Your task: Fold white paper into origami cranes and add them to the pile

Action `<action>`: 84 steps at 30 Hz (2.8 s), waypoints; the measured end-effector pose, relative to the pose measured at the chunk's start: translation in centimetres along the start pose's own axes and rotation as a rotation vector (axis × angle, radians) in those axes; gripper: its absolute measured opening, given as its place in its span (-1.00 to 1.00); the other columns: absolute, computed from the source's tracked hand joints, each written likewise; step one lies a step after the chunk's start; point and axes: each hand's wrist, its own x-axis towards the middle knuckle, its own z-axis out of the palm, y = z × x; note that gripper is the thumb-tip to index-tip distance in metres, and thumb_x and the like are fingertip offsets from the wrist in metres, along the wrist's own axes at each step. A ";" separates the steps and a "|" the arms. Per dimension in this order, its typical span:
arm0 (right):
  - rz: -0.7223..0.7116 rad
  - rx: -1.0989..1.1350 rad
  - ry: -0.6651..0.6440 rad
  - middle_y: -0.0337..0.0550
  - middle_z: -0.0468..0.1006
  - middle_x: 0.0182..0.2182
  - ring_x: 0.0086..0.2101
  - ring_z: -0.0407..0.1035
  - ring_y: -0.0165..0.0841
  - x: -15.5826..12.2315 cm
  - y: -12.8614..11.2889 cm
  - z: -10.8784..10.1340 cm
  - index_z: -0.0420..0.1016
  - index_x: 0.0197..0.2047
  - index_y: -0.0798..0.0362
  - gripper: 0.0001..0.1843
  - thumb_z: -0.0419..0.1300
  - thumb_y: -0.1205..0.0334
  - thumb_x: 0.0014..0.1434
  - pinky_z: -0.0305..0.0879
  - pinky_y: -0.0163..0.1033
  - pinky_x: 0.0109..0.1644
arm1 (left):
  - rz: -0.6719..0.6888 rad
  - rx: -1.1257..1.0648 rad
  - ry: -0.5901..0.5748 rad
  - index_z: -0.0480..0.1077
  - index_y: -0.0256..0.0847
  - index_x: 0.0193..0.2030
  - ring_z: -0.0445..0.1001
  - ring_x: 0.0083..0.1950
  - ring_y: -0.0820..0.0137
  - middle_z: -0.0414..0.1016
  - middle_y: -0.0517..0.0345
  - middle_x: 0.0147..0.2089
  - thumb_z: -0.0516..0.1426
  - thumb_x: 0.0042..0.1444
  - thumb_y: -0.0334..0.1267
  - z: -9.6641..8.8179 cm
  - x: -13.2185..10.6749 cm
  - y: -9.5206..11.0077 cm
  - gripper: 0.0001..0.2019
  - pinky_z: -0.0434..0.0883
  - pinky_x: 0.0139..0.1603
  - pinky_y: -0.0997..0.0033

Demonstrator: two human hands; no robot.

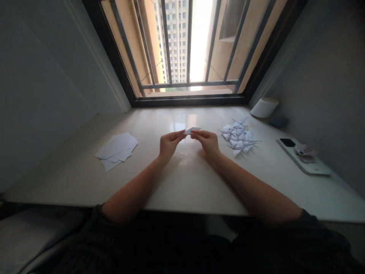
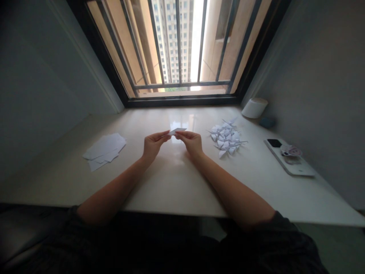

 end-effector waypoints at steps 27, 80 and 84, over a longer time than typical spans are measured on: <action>-0.030 0.137 0.006 -0.23 0.63 -0.44 -0.41 0.48 -0.35 0.0 0.1 0.5 0.56 -0.44 0.01 -0.71 0.46 0.08 -0.24 0.45 -0.15 -0.24 | -0.056 -0.107 0.022 0.58 -0.23 -0.23 0.58 -0.29 0.34 0.63 0.04 -0.29 0.38 -0.19 -0.13 0.6 -0.1 0.1 -0.65 0.47 -0.15 0.31; -0.084 0.001 0.177 -0.32 0.46 -0.58 -0.47 0.40 -0.40 1.6 1.0 -1.1 0.48 -0.36 0.00 -0.70 0.37 0.04 -0.13 0.40 -0.19 -0.24 | -0.228 -0.103 -0.079 0.52 -0.21 -0.04 0.56 -0.09 0.25 0.61 -0.01 -0.16 0.33 -0.15 -0.16 -0.4 0.0 0.6 -0.54 0.38 0.03 0.21; -0.133 -0.028 0.110 -0.35 0.40 -0.59 -0.47 0.38 -0.40 1.6 1.1 -1.1 0.47 -0.33 -0.01 -0.73 0.35 0.04 -0.07 0.39 -0.20 -0.23 | -0.284 -0.056 -0.055 0.52 -0.22 -0.07 0.57 -0.16 0.28 0.61 -0.02 -0.17 0.30 -0.09 -0.06 -0.6 0.4 0.3 -0.56 0.41 -0.08 0.30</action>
